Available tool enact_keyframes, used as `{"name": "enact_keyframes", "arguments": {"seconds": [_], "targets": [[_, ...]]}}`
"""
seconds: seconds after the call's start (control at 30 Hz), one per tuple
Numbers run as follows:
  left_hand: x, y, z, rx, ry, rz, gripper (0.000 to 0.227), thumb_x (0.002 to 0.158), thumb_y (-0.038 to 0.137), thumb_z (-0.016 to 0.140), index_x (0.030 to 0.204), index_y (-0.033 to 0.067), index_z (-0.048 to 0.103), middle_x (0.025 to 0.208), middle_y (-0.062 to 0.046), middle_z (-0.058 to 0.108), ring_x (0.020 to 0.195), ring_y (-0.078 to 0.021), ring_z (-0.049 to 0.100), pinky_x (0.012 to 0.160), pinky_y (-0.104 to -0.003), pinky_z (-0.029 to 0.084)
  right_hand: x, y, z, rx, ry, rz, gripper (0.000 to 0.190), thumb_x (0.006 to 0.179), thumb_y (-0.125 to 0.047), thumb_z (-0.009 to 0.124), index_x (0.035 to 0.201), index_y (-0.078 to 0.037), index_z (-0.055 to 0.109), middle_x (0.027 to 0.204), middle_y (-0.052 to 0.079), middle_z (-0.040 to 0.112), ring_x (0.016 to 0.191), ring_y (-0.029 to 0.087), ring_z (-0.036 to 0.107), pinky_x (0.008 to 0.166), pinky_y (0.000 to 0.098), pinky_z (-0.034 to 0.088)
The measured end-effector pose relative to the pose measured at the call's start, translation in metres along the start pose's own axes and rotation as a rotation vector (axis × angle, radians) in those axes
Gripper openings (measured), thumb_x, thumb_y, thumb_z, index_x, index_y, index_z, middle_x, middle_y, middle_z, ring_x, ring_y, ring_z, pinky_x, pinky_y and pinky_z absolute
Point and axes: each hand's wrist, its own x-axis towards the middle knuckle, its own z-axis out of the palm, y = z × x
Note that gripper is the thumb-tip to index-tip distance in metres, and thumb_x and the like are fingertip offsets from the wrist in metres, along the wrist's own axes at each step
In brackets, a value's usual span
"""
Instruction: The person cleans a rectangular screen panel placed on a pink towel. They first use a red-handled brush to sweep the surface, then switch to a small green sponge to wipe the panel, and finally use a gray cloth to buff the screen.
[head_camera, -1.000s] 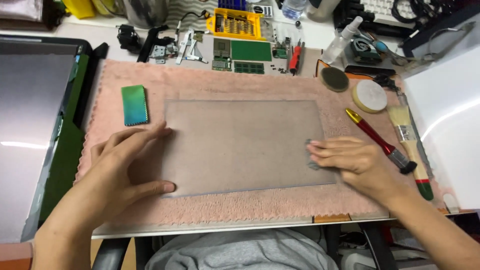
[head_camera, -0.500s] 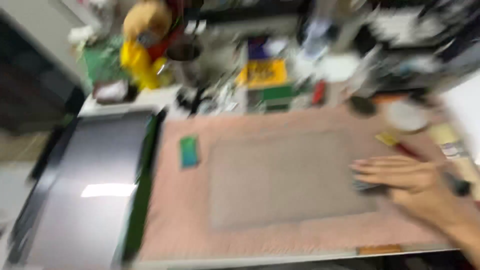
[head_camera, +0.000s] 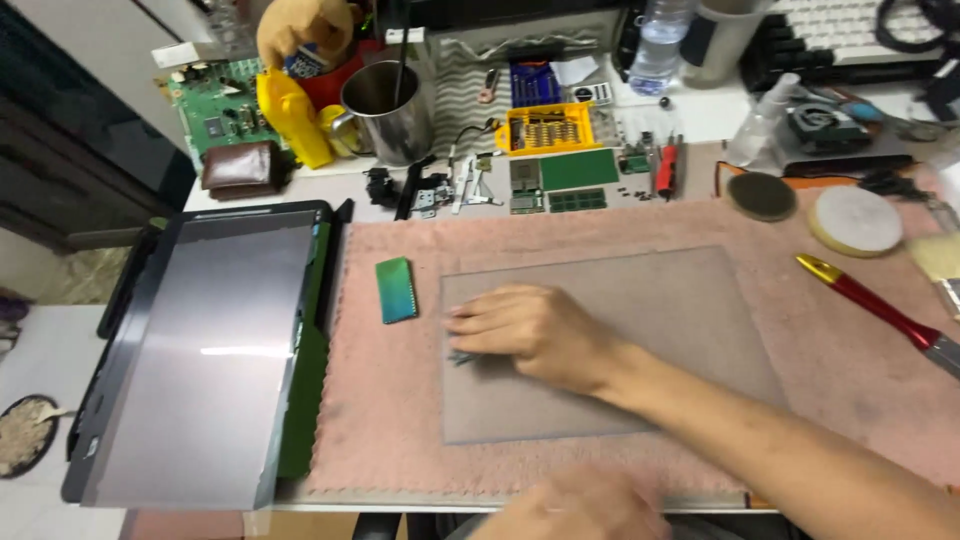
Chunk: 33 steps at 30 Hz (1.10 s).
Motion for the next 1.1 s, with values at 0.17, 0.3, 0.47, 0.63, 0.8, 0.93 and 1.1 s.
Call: {"name": "enact_keyframes", "arguments": {"seconds": [0.17, 0.3, 0.47, 0.63, 0.8, 0.93, 1.1], "targets": [[0.051, -0.061, -0.070, 0.093, 0.206, -0.204, 0.044, 0.116, 0.033, 0.070, 0.134, -0.0073, 0.077, 0.137, -0.031, 0.072, 0.130, -0.0521, 0.073, 0.110, -0.057, 0.062, 0.000, 0.019, 0.046, -0.161, -0.243, -0.129, 0.033, 0.102, -0.001, 0.079, 0.132, -0.012, 0.089, 0.139, 0.009, 0.085, 0.127, 0.028, 0.082, 0.114, 0.0472, 0.061], [0.058, -0.050, -0.083, 0.143, 0.160, -0.332, 0.045, 0.113, 0.034, 0.073, 0.133, -0.0066, 0.076, 0.140, -0.031, 0.070, 0.127, -0.0472, 0.072, 0.114, -0.055, 0.063, -0.010, 0.007, 0.014, -0.121, -0.232, -0.091, 0.035, 0.096, 0.002, 0.088, 0.127, -0.013, 0.090, 0.136, 0.008, 0.086, 0.127, 0.029, 0.083, 0.110, 0.0461, 0.065], [0.068, -0.052, -0.090, 0.116, 0.104, -0.259, 0.048, 0.109, 0.029, 0.075, 0.129, -0.0140, 0.072, 0.131, -0.041, 0.069, 0.116, -0.0533, 0.070, 0.109, -0.057, 0.060, -0.052, -0.004, -0.052, -0.148, -0.239, -0.014, 0.030, 0.100, 0.002, 0.085, 0.128, -0.008, 0.089, 0.139, 0.010, 0.085, 0.132, 0.029, 0.082, 0.113, 0.0468, 0.065], [0.072, -0.050, -0.090, 0.142, 0.076, -0.293, 0.043, 0.108, 0.028, 0.074, 0.130, -0.0097, 0.073, 0.131, -0.031, 0.073, 0.123, -0.0483, 0.071, 0.113, -0.051, 0.059, -0.130, -0.010, -0.140, -0.163, -0.298, 0.159, 0.054, 0.086, 0.013, 0.068, 0.132, -0.009, 0.086, 0.149, 0.008, 0.081, 0.144, 0.027, 0.076, 0.122, 0.0472, 0.060], [0.076, -0.045, -0.088, 0.195, 0.112, -0.382, 0.035, 0.106, 0.025, 0.073, 0.125, -0.0043, 0.077, 0.131, -0.026, 0.074, 0.120, -0.0409, 0.074, 0.109, -0.048, 0.063, -0.201, -0.025, -0.212, -0.310, -0.314, 0.296, 0.042, 0.102, -0.003, 0.063, 0.137, -0.011, 0.084, 0.152, 0.007, 0.079, 0.147, 0.026, 0.075, 0.128, 0.0465, 0.058], [0.086, -0.045, -0.095, 0.170, 0.117, -0.405, 0.020, 0.108, 0.020, 0.072, 0.114, 0.0019, 0.078, 0.123, -0.017, 0.073, 0.105, -0.0347, 0.072, 0.100, -0.044, 0.062, -0.217, -0.024, -0.230, -0.376, -0.291, 0.391, 0.078, 0.067, 0.022, 0.067, 0.132, -0.017, 0.088, 0.146, 0.002, 0.083, 0.144, 0.022, 0.077, 0.129, 0.0422, 0.059], [0.103, -0.049, -0.108, 0.111, 0.130, -0.495, 0.014, 0.113, 0.020, 0.069, 0.112, 0.0064, 0.074, 0.125, -0.014, 0.069, 0.106, -0.0342, 0.067, 0.094, -0.047, 0.057, -0.157, -0.027, -0.211, -0.474, -0.301, 0.404, 0.077, 0.064, 0.017, 0.069, 0.126, -0.022, 0.092, 0.135, -0.005, 0.088, 0.133, 0.019, 0.082, 0.129, 0.0441, 0.059]]}}
